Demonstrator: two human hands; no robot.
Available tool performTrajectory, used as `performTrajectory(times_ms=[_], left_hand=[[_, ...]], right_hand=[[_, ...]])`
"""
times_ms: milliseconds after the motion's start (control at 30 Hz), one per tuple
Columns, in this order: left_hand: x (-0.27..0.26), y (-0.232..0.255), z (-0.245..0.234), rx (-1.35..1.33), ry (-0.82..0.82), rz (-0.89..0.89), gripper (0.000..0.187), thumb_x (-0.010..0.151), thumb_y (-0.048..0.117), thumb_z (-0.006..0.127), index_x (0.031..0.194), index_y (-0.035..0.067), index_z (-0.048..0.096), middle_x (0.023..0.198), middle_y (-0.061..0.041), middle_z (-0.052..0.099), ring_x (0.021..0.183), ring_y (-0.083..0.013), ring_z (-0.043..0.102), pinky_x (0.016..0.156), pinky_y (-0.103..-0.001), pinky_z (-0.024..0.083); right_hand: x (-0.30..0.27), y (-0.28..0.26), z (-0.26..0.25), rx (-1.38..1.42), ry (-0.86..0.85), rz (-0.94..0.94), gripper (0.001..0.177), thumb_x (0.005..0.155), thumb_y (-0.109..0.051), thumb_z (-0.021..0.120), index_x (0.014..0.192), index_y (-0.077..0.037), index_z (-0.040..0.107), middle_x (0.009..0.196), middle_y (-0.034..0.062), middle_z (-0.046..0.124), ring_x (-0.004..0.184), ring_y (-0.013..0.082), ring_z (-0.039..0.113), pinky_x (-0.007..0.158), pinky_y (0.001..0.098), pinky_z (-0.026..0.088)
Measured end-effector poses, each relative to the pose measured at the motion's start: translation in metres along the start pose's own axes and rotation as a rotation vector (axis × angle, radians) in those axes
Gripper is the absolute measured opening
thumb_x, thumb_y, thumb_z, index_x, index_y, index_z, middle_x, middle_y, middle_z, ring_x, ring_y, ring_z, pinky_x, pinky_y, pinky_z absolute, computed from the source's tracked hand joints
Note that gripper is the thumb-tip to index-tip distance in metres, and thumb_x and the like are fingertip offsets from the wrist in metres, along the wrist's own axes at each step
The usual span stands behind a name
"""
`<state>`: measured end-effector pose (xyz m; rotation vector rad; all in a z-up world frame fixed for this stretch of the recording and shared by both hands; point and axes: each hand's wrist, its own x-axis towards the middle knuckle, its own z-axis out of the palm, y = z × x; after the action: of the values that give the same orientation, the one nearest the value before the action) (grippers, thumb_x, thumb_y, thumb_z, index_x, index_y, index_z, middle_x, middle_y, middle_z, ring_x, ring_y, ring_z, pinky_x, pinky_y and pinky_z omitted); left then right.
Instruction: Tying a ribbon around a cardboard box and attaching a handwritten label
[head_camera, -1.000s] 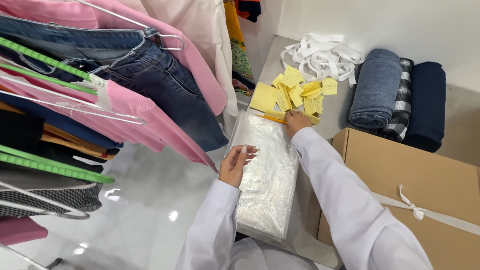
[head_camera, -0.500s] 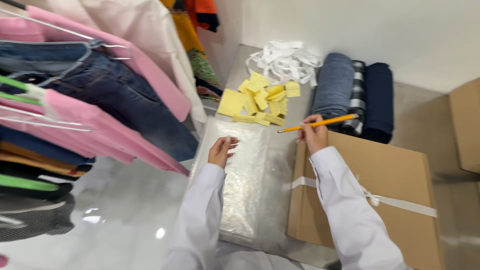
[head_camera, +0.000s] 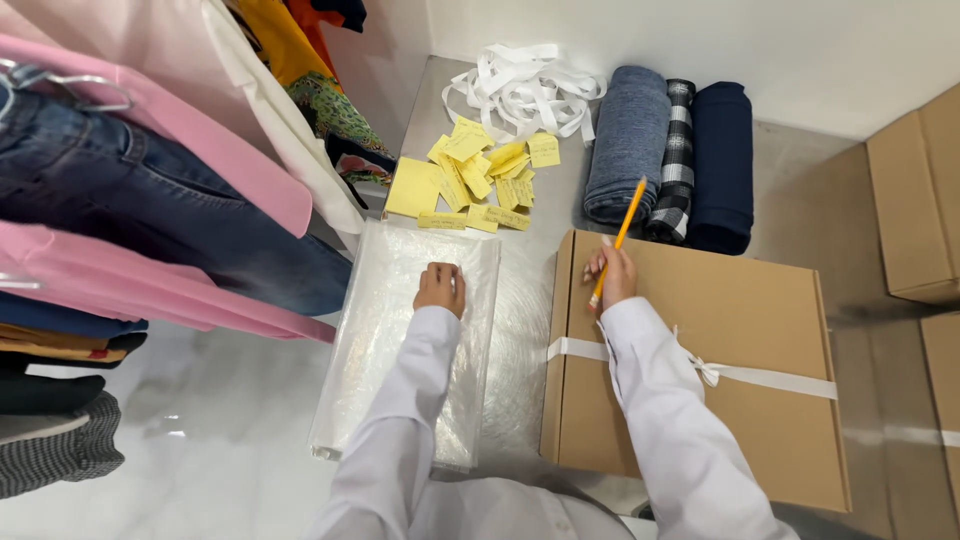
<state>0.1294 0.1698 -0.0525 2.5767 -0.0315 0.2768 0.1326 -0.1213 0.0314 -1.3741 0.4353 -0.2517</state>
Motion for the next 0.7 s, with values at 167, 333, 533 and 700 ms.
performTrajectory(times_ms=[167, 333, 533, 700], left_hand=[[-0.002, 0.0, -0.005, -0.032, 0.01, -0.013, 0.009, 0.098, 0.026, 0.056, 0.103, 0.018, 0.053, 0.101, 0.001, 0.047, 0.091, -0.0198, 0.061, 0.068, -0.037, 0.062], [0.015, 0.008, -0.004, -0.006, -0.013, -0.046, 0.01, 0.097, 0.026, 0.059, 0.103, 0.018, 0.055, 0.101, 0.0, 0.048, 0.092, -0.0217, 0.062, 0.068, -0.039, 0.061], [0.097, 0.032, 0.007, 0.041, -0.158, 0.027, 0.039, 0.09, 0.028, 0.075, 0.124, 0.018, 0.058, 0.14, -0.009, 0.034, 0.125, -0.0353, 0.043, 0.1, -0.048, 0.045], [0.142, 0.035, 0.041, 0.213, -0.276, 0.174, 0.062, 0.074, 0.034, 0.088, 0.122, 0.018, 0.052, 0.15, -0.011, 0.023, 0.133, -0.0369, 0.029, 0.103, -0.047, 0.031]], right_hand=[[-0.014, 0.001, 0.013, -0.319, 0.1, -0.148, 0.031, 0.109, -0.044, 0.047, 0.104, -0.015, 0.056, 0.051, 0.0027, 0.048, 0.039, 0.014, 0.042, 0.038, 0.024, 0.034], [-0.023, -0.021, 0.02, -0.528, 0.038, -0.376, 0.049, 0.111, -0.017, 0.044, 0.155, -0.013, 0.026, 0.082, 0.0082, 0.068, 0.064, 0.0184, 0.058, 0.069, 0.0288, 0.047], [-0.007, 0.01, 0.005, -0.45, -0.046, -0.405, 0.035, 0.109, -0.003, 0.038, 0.13, -0.008, 0.065, 0.11, 0.0133, 0.067, 0.056, 0.0194, 0.065, 0.057, 0.0288, 0.055], [-0.003, 0.014, 0.004, -0.413, 0.007, -0.326, 0.029, 0.107, -0.006, 0.041, 0.112, -0.009, 0.07, 0.096, 0.0111, 0.072, 0.057, 0.0187, 0.068, 0.046, 0.0266, 0.052]])
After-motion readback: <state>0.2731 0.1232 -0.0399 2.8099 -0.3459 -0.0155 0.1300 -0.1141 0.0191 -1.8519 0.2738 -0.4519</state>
